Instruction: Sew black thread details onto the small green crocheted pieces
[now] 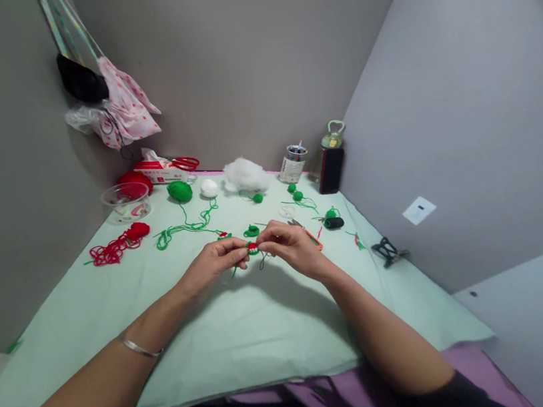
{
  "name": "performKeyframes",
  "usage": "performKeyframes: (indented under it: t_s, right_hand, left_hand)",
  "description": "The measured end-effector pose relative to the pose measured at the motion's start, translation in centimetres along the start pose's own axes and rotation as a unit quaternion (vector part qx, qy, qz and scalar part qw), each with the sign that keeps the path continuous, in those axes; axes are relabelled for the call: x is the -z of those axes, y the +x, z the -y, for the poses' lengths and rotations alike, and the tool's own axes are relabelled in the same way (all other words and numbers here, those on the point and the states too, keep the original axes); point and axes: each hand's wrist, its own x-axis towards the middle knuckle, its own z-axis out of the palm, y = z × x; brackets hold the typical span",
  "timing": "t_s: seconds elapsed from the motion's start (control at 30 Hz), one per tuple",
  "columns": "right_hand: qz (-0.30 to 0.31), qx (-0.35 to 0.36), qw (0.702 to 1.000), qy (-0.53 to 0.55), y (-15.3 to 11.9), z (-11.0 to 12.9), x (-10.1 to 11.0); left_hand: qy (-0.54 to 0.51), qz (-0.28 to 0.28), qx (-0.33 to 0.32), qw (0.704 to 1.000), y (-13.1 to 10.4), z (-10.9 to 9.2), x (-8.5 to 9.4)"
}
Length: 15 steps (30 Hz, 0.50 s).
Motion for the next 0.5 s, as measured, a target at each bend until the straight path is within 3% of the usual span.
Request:
performKeyframes:
  t_s: [0.27, 0.5]
  right_hand:
    - [-0.056, 0.018, 0.994, -0.096, -0.1, -0.1, -0.6]
    - [-0.05, 0.105, 0.983, -0.142, -0.8, 1.4, -2.1]
  left_hand:
    - [0.028, -0.056, -0.004, 0.998, 0.0, 0.1, -0.4]
    - [0.034, -0.079, -0.033, 0.996, 0.2, 0.1, -0.4]
